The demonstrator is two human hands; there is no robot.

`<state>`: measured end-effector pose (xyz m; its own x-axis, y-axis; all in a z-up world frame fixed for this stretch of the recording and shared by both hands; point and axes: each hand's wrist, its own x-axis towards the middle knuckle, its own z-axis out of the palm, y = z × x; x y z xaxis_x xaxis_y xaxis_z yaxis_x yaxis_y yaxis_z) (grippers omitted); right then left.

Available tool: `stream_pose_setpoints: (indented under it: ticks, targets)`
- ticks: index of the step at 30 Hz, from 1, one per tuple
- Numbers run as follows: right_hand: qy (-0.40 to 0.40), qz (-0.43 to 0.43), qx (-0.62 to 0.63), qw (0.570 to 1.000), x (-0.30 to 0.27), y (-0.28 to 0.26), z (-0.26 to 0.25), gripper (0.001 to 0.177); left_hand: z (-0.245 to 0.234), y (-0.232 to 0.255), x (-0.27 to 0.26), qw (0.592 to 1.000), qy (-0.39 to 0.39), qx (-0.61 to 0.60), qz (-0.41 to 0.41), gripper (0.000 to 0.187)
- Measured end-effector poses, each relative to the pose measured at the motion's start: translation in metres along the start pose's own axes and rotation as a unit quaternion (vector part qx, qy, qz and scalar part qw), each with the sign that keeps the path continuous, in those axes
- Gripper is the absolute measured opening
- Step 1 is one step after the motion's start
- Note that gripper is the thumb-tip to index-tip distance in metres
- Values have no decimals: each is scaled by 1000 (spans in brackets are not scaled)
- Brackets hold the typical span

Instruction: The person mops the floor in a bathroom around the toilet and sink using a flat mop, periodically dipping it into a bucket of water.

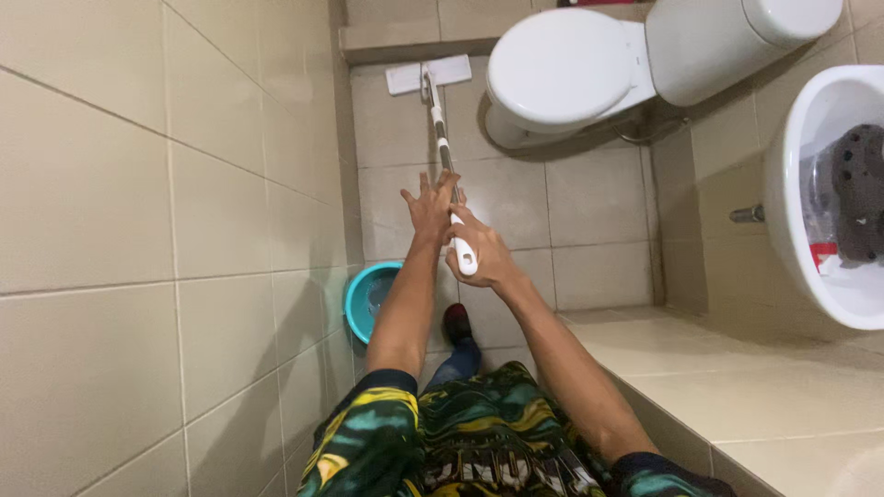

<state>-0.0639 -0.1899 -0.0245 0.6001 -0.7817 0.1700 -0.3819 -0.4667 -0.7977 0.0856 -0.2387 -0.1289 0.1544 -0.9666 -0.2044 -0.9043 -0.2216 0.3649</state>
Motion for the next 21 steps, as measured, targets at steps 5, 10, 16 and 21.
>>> stream_pose_setpoints:
  ticks: [5,10,16,21]
  targets:
    - [17,1,15,1000,6,1,9,21,1,-10,10,1000,-24,-6,-5,54]
    - [39,10,-42,998,5,-3,21,22,9,-21,13,998,7,-48,43,31]
    - [7,34,-134,990,-7,-32,20,17,3,-27,-18,995,-4,-96,31,34]
    - [-10,42,-140,989,-37,-59,13,15,6,-18,-60,988,70,-121,69,25]
